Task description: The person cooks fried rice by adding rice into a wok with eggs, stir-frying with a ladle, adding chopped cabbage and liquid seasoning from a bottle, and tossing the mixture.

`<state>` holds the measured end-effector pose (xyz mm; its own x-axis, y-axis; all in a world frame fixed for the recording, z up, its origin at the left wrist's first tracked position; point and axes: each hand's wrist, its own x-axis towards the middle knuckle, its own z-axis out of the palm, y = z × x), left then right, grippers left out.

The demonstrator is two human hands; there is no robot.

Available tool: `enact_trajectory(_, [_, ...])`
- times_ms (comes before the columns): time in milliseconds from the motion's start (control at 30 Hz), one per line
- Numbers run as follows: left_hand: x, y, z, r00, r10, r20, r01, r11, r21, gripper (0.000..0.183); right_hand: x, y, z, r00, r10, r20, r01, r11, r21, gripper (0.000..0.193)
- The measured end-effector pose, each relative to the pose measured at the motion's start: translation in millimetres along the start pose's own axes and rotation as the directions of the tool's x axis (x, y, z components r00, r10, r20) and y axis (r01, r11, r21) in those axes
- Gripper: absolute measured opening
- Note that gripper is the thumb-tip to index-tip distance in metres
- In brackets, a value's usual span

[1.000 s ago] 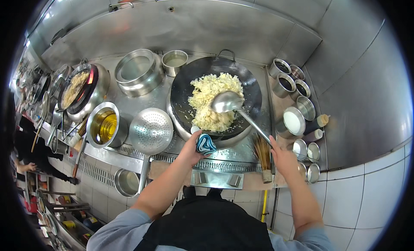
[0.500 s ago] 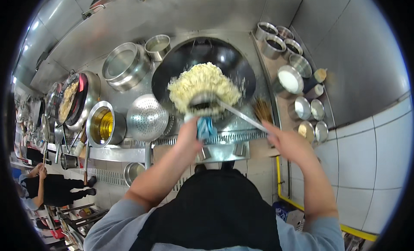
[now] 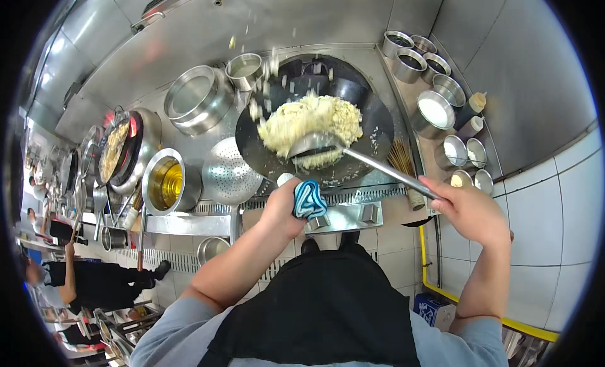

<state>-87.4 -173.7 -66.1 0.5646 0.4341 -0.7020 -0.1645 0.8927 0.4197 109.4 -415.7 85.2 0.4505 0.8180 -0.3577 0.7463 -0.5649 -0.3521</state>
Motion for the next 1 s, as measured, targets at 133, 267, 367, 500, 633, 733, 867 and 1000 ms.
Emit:
enact_trajectory(133, [36, 15, 3, 0.999, 0.042, -0.016, -0.041, 0.997, 0.067, 0.023, 65, 8, 51, 0.996, -0.010, -0.091, 0.015, 0.999, 0.050, 0.043])
enact_trajectory(267, [64, -44, -66, 0.990, 0.119, -0.070, -0.094, 0.953, 0.289, 0.017, 99, -13, 98, 0.958, 0.146, -0.246, -0.182, 0.974, -0.134, 0.042])
enact_trajectory(367, [44, -57, -93, 0.995, 0.065, -0.071, -0.040, 0.952, 0.304, 0.017, 66, -13, 68, 0.981, 0.154, -0.115, -0.166, 0.980, -0.106, 0.044])
enact_trajectory(500, [11, 13, -18, 0.997, 0.056, -0.056, -0.046, 0.985, 0.167, 0.019, 38, 3, 15, 0.996, -0.016, 0.092, 0.015, 1.000, 0.012, 0.045])
enact_trajectory(633, [70, 6, -26, 0.997, 0.058, 0.051, -0.069, 0.967, 0.245, 0.022, 86, -10, 58, 0.990, 0.065, -0.125, -0.074, 0.995, -0.070, 0.044])
enact_trajectory(733, [42, -32, -68, 0.985, -0.005, -0.172, 0.086, 0.879, 0.469, 0.018, 78, -18, 83, 0.965, 0.149, -0.216, -0.187, 0.969, -0.163, 0.042])
enact_trajectory(867, [9, -28, -64, 0.982, 0.167, -0.085, -0.119, 0.904, 0.410, 0.021, 36, -16, 26, 0.997, 0.066, -0.044, -0.072, 0.989, -0.131, 0.041])
enact_trajectory(1000, [52, 34, -9, 0.994, 0.065, 0.092, -0.079, 0.984, 0.157, 0.023, 55, -10, 44, 0.989, 0.060, -0.138, -0.067, 0.997, -0.046, 0.041])
